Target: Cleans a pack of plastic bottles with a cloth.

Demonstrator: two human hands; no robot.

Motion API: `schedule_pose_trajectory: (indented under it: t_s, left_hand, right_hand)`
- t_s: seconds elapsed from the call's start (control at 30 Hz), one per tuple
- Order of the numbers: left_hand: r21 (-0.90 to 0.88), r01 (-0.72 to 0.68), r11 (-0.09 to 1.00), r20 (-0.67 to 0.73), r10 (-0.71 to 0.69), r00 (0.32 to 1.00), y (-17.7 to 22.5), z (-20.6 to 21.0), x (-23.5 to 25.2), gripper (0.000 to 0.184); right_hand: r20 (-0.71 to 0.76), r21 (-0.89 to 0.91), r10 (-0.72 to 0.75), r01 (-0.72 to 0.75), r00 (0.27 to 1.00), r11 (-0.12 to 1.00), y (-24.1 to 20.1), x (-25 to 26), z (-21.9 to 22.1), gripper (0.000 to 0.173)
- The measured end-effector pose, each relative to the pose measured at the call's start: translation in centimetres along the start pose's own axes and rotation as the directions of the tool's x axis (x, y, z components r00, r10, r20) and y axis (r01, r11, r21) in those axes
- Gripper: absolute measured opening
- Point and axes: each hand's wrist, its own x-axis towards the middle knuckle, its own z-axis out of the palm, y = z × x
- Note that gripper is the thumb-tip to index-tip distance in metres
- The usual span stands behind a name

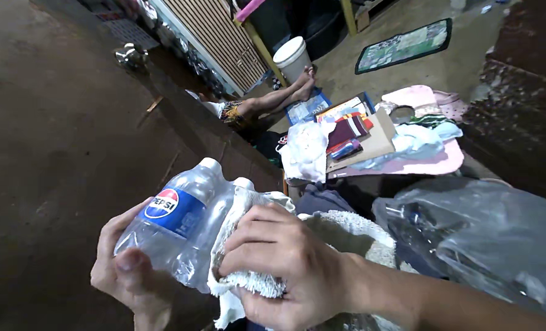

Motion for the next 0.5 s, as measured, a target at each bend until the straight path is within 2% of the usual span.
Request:
schedule_pose_trajectory:
  t_s: [0.17, 0.33, 0.5]
  left_hand:
    - [-0.019, 0.069, 0.997, 0.018, -0.068, 0.997, 4.3, -2.9, -5.4, 0.057]
    - [-0.010, 0.124, 0.992, 0.085, -0.123, 0.989, 9.5, -5.3, -10.0, 0.060]
    - [0.007, 0.143, 0.990, 0.127, -0.143, 0.982, 13.1, -6.5, -13.2, 0.061]
  right_hand:
    - [-0.083, 0.031, 0.170, -0.168, 0.982, 0.985, -4.2, -3.5, 0.0, 0.016]
    - [-0.161, -0.011, 0.393, -0.400, 0.905, 0.916, -8.4, -8.3, 0.8, 0.016]
    - [-0.162, -0.066, 0.476, -0.491, 0.864, 0.869, -12.5, -11.4, 1.0, 0.017]
